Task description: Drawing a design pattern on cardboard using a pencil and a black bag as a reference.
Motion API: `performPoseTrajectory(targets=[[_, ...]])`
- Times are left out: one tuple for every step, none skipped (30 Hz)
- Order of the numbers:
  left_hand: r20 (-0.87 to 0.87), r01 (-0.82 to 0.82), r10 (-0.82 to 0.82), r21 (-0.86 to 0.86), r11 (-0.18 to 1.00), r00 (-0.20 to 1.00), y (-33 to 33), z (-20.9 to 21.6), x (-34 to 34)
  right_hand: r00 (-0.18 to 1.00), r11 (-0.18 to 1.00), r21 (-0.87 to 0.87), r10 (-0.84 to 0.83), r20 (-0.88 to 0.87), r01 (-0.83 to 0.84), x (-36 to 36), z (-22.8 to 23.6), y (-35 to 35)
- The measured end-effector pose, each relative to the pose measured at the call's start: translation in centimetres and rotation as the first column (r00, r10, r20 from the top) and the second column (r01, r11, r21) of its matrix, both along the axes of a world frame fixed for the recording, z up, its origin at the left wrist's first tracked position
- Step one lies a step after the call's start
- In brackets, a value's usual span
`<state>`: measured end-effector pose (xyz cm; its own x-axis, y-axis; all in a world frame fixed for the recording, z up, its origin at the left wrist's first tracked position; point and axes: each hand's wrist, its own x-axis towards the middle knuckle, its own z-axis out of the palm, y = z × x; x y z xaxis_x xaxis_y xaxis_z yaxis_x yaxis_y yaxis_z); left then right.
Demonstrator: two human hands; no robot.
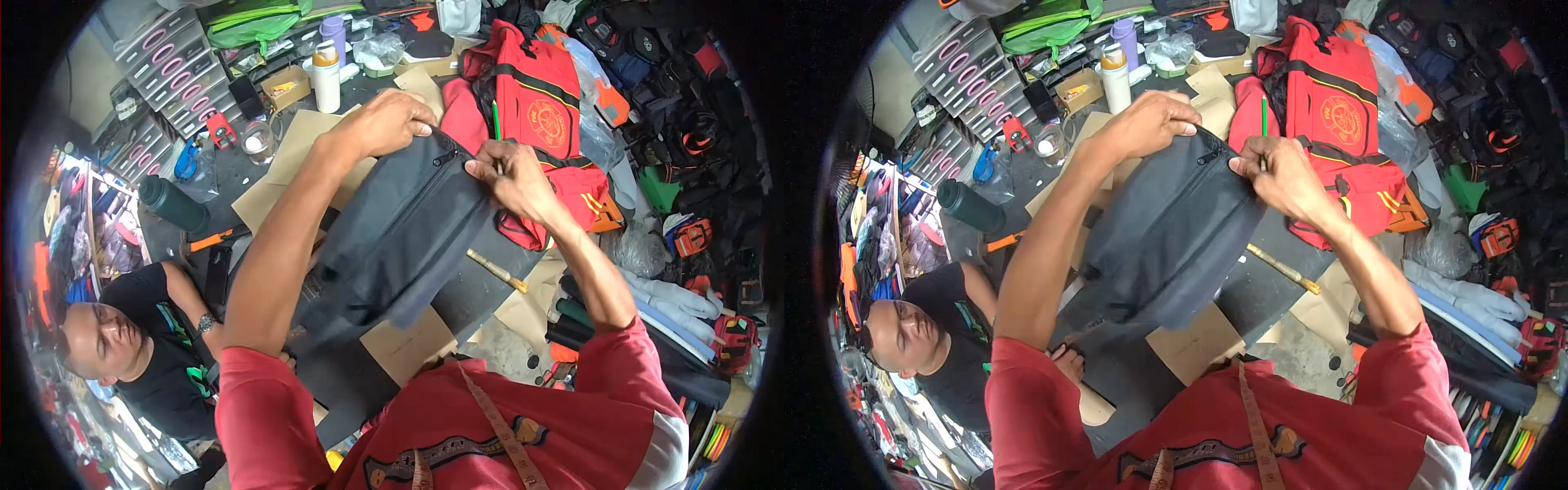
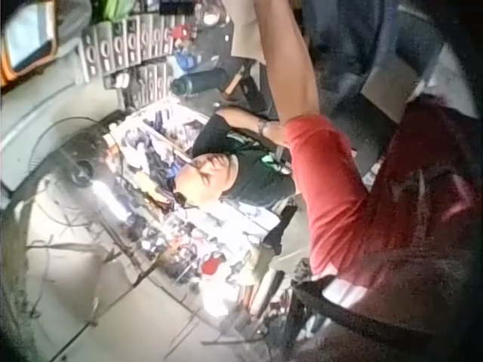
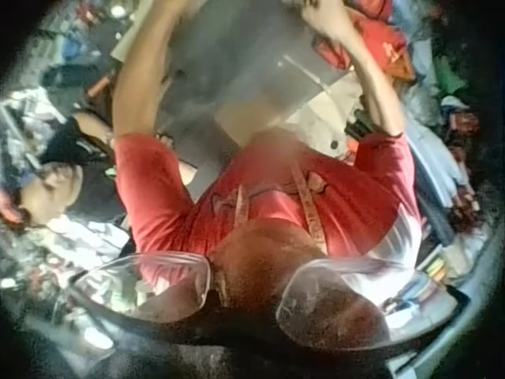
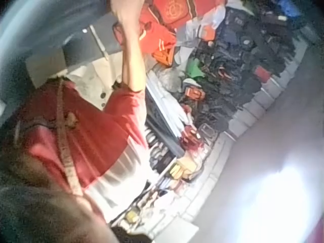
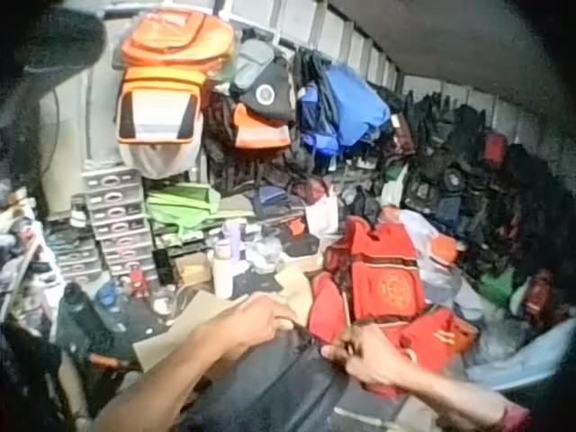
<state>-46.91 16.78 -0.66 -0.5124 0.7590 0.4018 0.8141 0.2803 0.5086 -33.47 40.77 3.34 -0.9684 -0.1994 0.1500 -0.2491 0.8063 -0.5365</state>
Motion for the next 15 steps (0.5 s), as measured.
performPoseTrajectory(targets=[[0.021,0.024,-0.024,-0.018,1.000,0.999,0.0,0.3,-0.4,0.963,0.973,-0.171,-0.109,0.247,0.154,1.3,1.5,-1.7],[0.043,0.048,-0.047,-0.035,0.998,0.998,0.3,0.9,-1.0,0.948,0.949,-0.241,-0.126,0.293,0.201,1.1,1.2,-2.1],[0.027,0.085,-0.083,-0.087,0.993,0.996,1.0,0.8,-1.8,0.929,0.918,-0.302,-0.151,0.338,0.259,1.2,0.9,-2.0],[0.020,0.088,-0.086,-0.082,0.993,0.996,1.9,1.2,-2.2,0.932,0.921,-0.288,-0.164,0.323,0.262,0.8,0.1,-1.6],[0.006,0.090,-0.090,-0.168,0.982,0.996,2.7,1.4,-2.6,0.934,0.922,-0.285,-0.167,0.315,0.261,0.7,-0.1,-1.3],[0.000,0.096,-0.099,-0.257,0.962,0.995,3.5,1.7,-2.5,0.930,0.918,-0.274,-0.201,0.307,0.289,0.7,-0.5,-0.9],[0.023,0.104,-0.102,-0.263,0.959,0.995,3.9,1.8,-2.3,0.926,0.912,-0.263,-0.234,0.297,0.315,0.8,-0.7,-0.6],[0.023,0.107,-0.105,-0.261,0.959,0.994,4.2,1.9,-2.1,0.919,0.921,-0.208,-0.264,0.292,0.330,0.8,-0.6,-0.3],[0.021,0.108,-0.106,-0.255,0.961,0.994,4.3,1.7,-2.0,0.918,0.920,-0.210,-0.264,0.295,0.332,0.9,-0.4,-0.3],[0.019,0.108,-0.106,-0.248,0.963,0.994,4.3,1.4,-1.9,0.940,0.943,-0.170,-0.243,0.240,0.287,1.1,-0.2,-0.3],[0.023,0.109,-0.107,-0.252,0.962,0.994,4.4,1.3,-1.9,0.958,0.962,-0.127,-0.218,0.184,0.243,1.2,-0.1,-0.2],[0.039,0.116,-0.110,-0.228,0.967,0.993,4.7,1.1,-2.2,0.957,0.960,-0.128,-0.224,0.186,0.250,1.3,0.0,0.1],[0.054,0.122,-0.113,-0.204,0.971,0.992,5.0,0.8,-2.2,0.978,0.982,-0.047,-0.178,0.106,0.184,1.2,0.1,0.4],[0.048,0.113,-0.105,-0.194,0.974,0.993,5.2,0.4,-2.1,0.992,0.992,0.040,-0.123,0.030,0.122,1.3,0.1,0.7],[0.048,0.115,-0.108,-0.197,0.974,0.993,5.4,0.3,-2.0,0.994,0.995,0.027,-0.097,0.044,0.096,1.3,-0.2,1.0]])
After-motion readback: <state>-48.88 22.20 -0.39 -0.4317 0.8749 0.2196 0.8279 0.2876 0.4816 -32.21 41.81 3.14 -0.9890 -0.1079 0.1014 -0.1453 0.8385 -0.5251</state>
